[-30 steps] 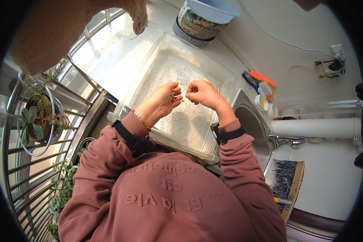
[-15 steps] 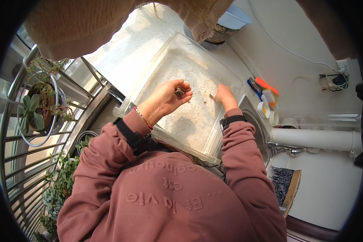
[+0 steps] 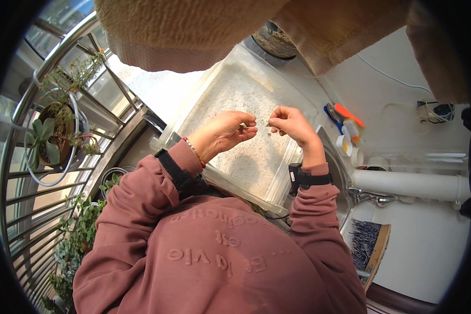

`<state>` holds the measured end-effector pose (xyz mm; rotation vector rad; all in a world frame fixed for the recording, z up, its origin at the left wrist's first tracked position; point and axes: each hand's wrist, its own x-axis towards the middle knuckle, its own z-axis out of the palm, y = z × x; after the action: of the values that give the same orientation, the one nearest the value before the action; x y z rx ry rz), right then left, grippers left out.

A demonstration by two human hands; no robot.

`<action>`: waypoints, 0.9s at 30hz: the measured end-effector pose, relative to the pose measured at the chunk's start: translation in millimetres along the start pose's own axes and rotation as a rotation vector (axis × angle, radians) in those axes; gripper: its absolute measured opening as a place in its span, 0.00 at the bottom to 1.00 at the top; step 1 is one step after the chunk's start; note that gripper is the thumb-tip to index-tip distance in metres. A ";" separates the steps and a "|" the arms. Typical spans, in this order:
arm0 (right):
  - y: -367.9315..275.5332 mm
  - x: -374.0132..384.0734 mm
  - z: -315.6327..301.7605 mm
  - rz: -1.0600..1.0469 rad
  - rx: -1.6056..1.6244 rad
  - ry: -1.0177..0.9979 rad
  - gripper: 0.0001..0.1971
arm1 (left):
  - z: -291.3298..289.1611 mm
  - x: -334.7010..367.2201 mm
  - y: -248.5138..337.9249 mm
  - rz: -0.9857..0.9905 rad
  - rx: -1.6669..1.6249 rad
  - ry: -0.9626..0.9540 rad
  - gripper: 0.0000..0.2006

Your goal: The person holds a bundle of dried herbs and strips leaves and small stems from the stalks into a clear plastic container. After collecting the material, the person places the bundle on the wall and then closes the container.

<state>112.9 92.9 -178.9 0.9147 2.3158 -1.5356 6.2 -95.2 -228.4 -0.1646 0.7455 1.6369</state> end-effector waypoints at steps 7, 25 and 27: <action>-28.3 -33.2 21.1 -0.184 0.273 0.007 0.06 | 4.8 -3.9 -3.8 -0.014 0.162 -0.111 0.08; -25.7 -49.9 34.2 -0.320 0.300 0.106 0.06 | 15.5 -19.2 -6.0 0.145 0.207 -0.075 0.09; -26.2 -50.2 34.1 -0.273 0.307 0.124 0.06 | 16.8 -21.1 -6.8 0.161 0.196 -0.083 0.09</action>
<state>131.2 36.8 -149.1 0.8034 2.4133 -2.0445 22.3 -103.4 -207.2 0.1058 0.8686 1.7000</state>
